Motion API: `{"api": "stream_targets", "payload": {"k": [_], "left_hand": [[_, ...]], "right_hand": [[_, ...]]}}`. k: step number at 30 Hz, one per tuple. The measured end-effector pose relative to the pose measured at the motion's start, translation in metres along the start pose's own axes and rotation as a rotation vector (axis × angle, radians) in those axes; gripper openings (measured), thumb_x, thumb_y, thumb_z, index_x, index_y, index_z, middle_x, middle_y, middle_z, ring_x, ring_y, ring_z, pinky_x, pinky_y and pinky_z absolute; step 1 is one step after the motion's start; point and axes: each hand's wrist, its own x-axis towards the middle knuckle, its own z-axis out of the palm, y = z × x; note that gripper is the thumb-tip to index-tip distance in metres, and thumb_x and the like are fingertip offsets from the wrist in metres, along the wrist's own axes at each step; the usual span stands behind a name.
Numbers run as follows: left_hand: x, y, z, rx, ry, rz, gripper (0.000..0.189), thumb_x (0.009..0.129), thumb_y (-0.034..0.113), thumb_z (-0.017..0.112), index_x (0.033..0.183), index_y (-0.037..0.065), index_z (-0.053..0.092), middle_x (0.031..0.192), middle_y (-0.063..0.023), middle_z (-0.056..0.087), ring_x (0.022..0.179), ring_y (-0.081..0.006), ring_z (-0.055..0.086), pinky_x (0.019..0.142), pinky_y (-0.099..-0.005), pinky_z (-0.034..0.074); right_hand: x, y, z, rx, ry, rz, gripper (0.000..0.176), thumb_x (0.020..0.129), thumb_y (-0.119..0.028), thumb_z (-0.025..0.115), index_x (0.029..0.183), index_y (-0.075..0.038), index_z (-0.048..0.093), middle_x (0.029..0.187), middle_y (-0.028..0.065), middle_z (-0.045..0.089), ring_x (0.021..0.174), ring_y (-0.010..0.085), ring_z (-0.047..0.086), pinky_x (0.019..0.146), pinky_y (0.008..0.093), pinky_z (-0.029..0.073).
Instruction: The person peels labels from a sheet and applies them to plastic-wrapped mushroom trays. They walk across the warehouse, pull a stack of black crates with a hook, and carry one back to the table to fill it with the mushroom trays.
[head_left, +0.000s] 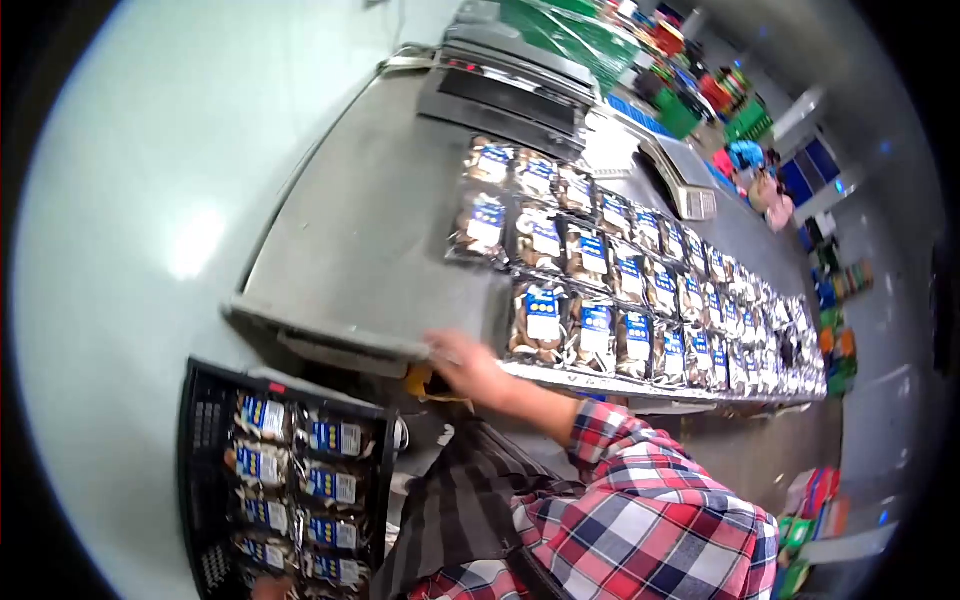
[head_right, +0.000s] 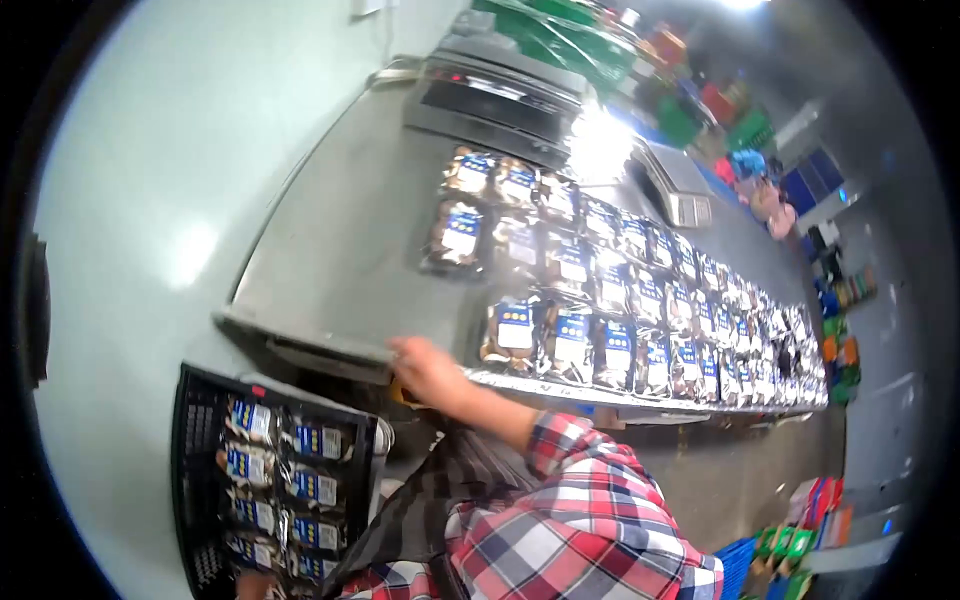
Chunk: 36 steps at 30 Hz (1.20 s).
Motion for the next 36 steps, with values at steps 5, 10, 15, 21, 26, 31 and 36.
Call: {"api": "stream_targets", "payload": {"k": [5, 10, 15, 21, 26, 31, 36], "left_hand": [[0.087, 0.101, -0.101, -0.865, 0.406, 0.376, 0.030, 0.084, 0.019, 0.057, 0.108, 0.001, 0.050, 0.094, -0.0128, 0.057, 0.082, -0.0182, 0.055, 0.069, -0.0278, 0.046], [0.095, 0.374, -0.147, -0.936, 0.246, 0.895, 0.022, 0.086, 0.012, 0.053, 0.105, 0.000, 0.055, 0.093, -0.0096, 0.061, 0.080, -0.0149, 0.057, 0.071, -0.0266, 0.046], [0.095, 0.578, -0.136, -0.764, 0.227, 0.928, 0.038, 0.082, 0.028, 0.059, 0.104, -0.003, 0.054, 0.087, -0.0136, 0.061, 0.078, -0.0201, 0.058, 0.072, -0.0298, 0.046], [0.093, 0.616, -0.117, -0.754, 0.136, 0.912, 0.037, 0.081, 0.024, 0.061, 0.104, -0.001, 0.050, 0.091, -0.0155, 0.062, 0.085, -0.0231, 0.059, 0.076, -0.0332, 0.045], [0.116, 0.621, -0.109, -0.965, -0.095, 0.825, 0.022, 0.082, 0.017, 0.058, 0.095, -0.001, 0.057, 0.076, -0.0026, 0.060, 0.068, -0.0089, 0.052, 0.064, -0.0257, 0.044], [0.106, 0.611, -0.103, -0.970, 0.095, 0.787, 0.016, 0.082, 0.014, 0.057, 0.082, -0.002, 0.059, 0.065, 0.0008, 0.053, 0.062, -0.0069, 0.045, 0.056, -0.0249, 0.040], [0.084, 0.567, -0.109, -1.145, 0.335, 0.856, 0.016, 0.082, 0.011, 0.056, 0.075, -0.003, 0.053, 0.062, 0.0011, 0.046, 0.063, -0.0058, 0.040, 0.052, -0.0258, 0.036]], "right_hand": [[-0.017, 0.125, -0.125, -0.152, 0.529, 0.171, 0.036, 0.082, -0.004, 0.055, 0.117, -0.004, 0.045, 0.102, 0.0151, 0.051, 0.095, 0.0275, 0.053, 0.083, 0.0330, 0.042], [0.050, 0.217, -0.192, -0.176, 0.577, 0.115, 0.032, 0.083, -0.008, 0.056, 0.113, -0.001, 0.046, 0.100, 0.0167, 0.052, 0.092, 0.0287, 0.054, 0.081, 0.0331, 0.043], [0.181, 0.275, -0.241, -0.207, 0.519, 0.025, 0.029, 0.082, -0.016, 0.055, 0.107, -0.002, 0.051, 0.098, 0.0205, 0.054, 0.093, 0.0382, 0.050, 0.080, 0.0416, 0.042], [0.322, 0.326, -0.246, -0.481, 0.348, 0.025, 0.036, 0.083, -0.036, 0.052, 0.098, -0.004, 0.055, 0.095, 0.0180, 0.057, 0.089, 0.0357, 0.055, 0.077, 0.0441, 0.044], [0.363, 0.346, -0.237, -0.311, -0.108, 0.188, 0.047, 0.085, -0.047, 0.042, 0.088, -0.004, 0.061, 0.090, 0.0184, 0.062, 0.089, 0.0348, 0.058, 0.076, 0.0421, 0.046], [0.351, 0.311, -0.255, -0.319, 0.029, 0.042, 0.044, 0.087, -0.043, 0.042, 0.082, -0.004, 0.062, 0.082, 0.0193, 0.061, 0.079, 0.0381, 0.057, 0.070, 0.0447, 0.045], [0.331, 0.191, -0.283, -0.637, -0.018, -0.298, 0.036, 0.087, -0.035, 0.043, 0.072, -0.007, 0.060, 0.071, 0.0150, 0.061, 0.068, 0.0353, 0.059, 0.062, 0.0437, 0.048]]}}
